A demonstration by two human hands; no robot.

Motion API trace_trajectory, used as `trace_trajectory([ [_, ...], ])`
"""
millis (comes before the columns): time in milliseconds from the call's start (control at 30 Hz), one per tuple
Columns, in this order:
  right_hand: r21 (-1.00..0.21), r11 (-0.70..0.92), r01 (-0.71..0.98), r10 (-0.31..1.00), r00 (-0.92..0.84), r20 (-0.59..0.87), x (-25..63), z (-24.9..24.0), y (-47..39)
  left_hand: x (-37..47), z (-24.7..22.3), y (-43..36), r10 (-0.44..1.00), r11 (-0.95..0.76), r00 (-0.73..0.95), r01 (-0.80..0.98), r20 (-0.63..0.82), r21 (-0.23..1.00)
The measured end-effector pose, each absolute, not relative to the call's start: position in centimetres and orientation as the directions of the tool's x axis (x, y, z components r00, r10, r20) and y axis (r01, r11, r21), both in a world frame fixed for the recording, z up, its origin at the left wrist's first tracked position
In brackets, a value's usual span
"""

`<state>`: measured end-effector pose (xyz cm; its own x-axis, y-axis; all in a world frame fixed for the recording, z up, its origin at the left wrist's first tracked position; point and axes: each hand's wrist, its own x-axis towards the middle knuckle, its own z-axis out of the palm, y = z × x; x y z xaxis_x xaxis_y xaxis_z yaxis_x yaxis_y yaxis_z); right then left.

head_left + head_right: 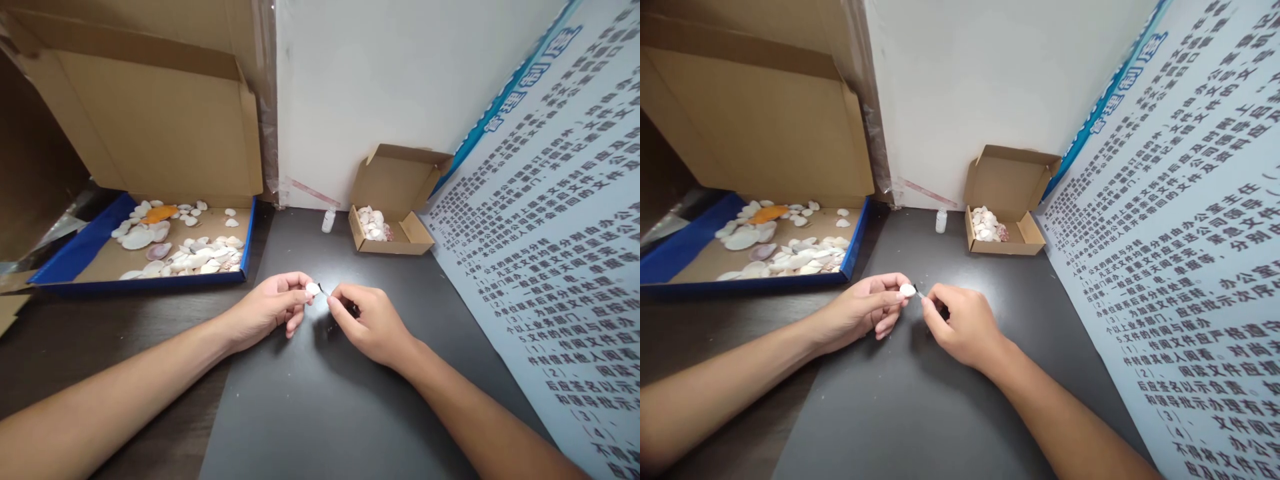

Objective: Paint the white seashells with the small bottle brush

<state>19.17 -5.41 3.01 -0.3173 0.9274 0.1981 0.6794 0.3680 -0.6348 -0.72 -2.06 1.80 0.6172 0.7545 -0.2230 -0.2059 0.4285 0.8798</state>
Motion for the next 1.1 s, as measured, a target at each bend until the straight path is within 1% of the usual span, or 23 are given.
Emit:
trace_trajectory([
  [67, -0.628, 0.37, 0.684, 0.928, -0.309, 0.21, 19.14, 2.98, -5.41, -0.74, 1.62, -2.04, 0.755, 0.429, 0.618, -0.215, -0.217, 0.877],
  [133, -0.629, 0.406, 0.664, 0.912, -0.337, 0.233, 19.11, 2.96, -5.43, -0.75, 1.46, -2.02, 0.753, 0.431, 0.622, -0.217, -0.216, 0.876],
  [200, -0.619, 0.421, 0.663, 0.904, -0.367, 0.221, 19.08, 2.97, -5.45, -0.76, 1.34, -2.0, 0.753, 0.429, 0.623, -0.218, -0.214, 0.877],
  [300, -0.607, 0.39, 0.692, 0.918, -0.343, 0.199, 19.05, 2.97, -5.46, -0.76, 1.26, -1.98, 0.756, 0.419, 0.623, -0.223, -0.202, 0.88],
  [400, -0.624, 0.413, 0.664, 0.908, -0.358, 0.219, 19.05, 2.93, -5.47, -0.73, 1.3, -1.99, 0.759, 0.414, 0.62, -0.225, -0.198, 0.882],
  [467, -0.62, 0.408, 0.67, 0.908, -0.365, 0.203, 19.06, 2.87, -5.45, -0.72, 1.37, -2.03, 0.761, 0.415, 0.617, -0.223, -0.202, 0.882],
  [567, -0.61, 0.367, 0.702, 0.928, -0.321, 0.189, 19.09, 2.78, -5.39, -0.7, 1.45, -2.08, 0.763, 0.414, 0.612, -0.217, -0.207, 0.884],
  [700, -0.636, 0.387, 0.668, 0.917, -0.347, 0.194, 19.08, 2.78, -5.43, -0.68, 1.51, -2.1, 0.764, 0.419, 0.609, -0.217, -0.213, 0.882],
  [767, -0.631, 0.371, 0.681, 0.924, -0.337, 0.179, 19.05, 2.8, -5.43, -0.68, 1.52, -2.1, 0.765, 0.415, 0.61, -0.219, -0.208, 0.883],
  [833, -0.632, 0.362, 0.685, 0.929, -0.318, 0.187, 19.03, 2.83, -5.41, -0.69, 1.53, -2.1, 0.764, 0.414, 0.611, -0.214, -0.21, 0.885],
  [967, -0.624, 0.393, 0.675, 0.916, -0.346, 0.203, 19.05, 2.94, -5.37, -0.73, 1.49, -2.07, 0.759, 0.421, 0.612, -0.203, -0.221, 0.884],
  [1100, -0.613, 0.367, 0.699, 0.929, -0.306, 0.207, 19.08, 3.1, -5.35, -0.76, 1.43, -2.04, 0.759, 0.414, 0.615, -0.203, -0.214, 0.887],
])
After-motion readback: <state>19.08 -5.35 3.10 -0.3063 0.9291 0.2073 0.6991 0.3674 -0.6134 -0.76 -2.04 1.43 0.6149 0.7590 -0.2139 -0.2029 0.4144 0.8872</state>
